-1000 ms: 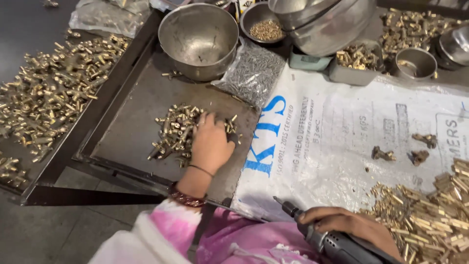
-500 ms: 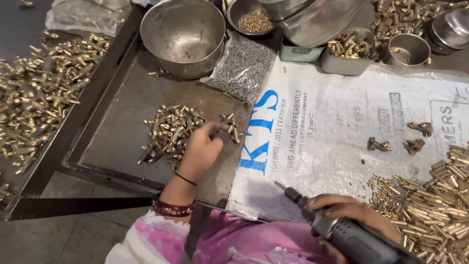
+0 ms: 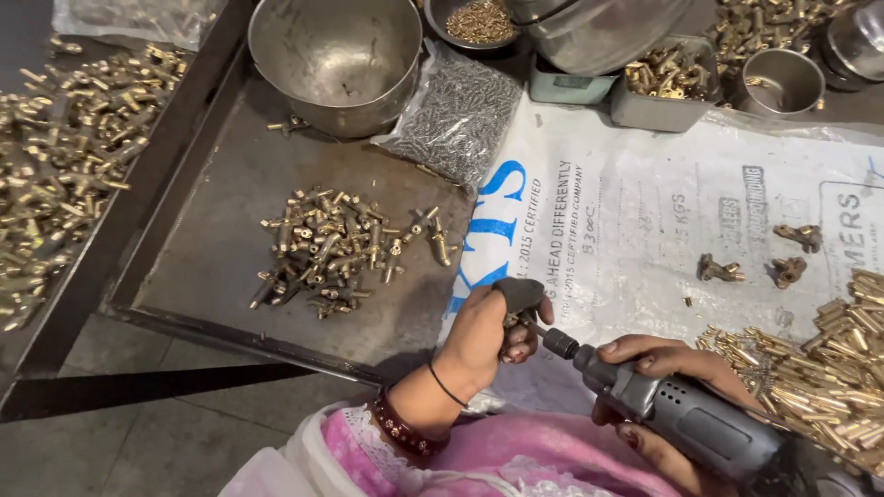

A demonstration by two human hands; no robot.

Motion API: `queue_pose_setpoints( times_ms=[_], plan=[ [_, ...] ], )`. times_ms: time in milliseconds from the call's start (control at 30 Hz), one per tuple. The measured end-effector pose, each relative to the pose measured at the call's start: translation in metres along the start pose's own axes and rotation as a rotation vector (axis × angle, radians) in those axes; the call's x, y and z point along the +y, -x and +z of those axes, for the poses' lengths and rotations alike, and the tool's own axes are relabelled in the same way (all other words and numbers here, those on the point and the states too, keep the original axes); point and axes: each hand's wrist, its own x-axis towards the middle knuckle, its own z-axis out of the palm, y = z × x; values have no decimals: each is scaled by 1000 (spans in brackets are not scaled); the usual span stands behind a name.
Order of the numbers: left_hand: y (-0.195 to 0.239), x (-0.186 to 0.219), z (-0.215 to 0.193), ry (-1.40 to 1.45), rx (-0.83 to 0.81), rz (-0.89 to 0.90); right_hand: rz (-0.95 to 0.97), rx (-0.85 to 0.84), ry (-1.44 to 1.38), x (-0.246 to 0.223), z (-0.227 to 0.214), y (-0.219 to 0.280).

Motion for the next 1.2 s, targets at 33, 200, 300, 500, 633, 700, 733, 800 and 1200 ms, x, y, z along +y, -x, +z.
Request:
queue_pose_setpoints(
  times_ms=[33,200,300,500,633,700,733,800,1200],
  plan=[
    [1,-1,-2,3,-29,-1,-7,-14,-31,0,1,-1],
    [3,0,3,51,-80,-43,4,-48,-165,-3,-3,7],
    [9,5,11,96,-102,-98,7,-27,-173,-7,-3,10],
    [16,11,13,-33,-148,-84,-143,49,130,-14,-5,18],
    [18,12,13,-214,-257,-75,-213,-179,219,-14,-24,16],
    [18,9,10,-232,-272,-78,-224,-278,246,-21,-28,12],
    [17,7,8,-224,-292,-69,-218,-322,286,-26,-27,9],
    [18,5,4,-213,-311,-60,-210,-370,327,-26,-27,7],
    [1,64,-74,-711,-260,615,-174,-117,202,-7,-5,3]
  ],
)
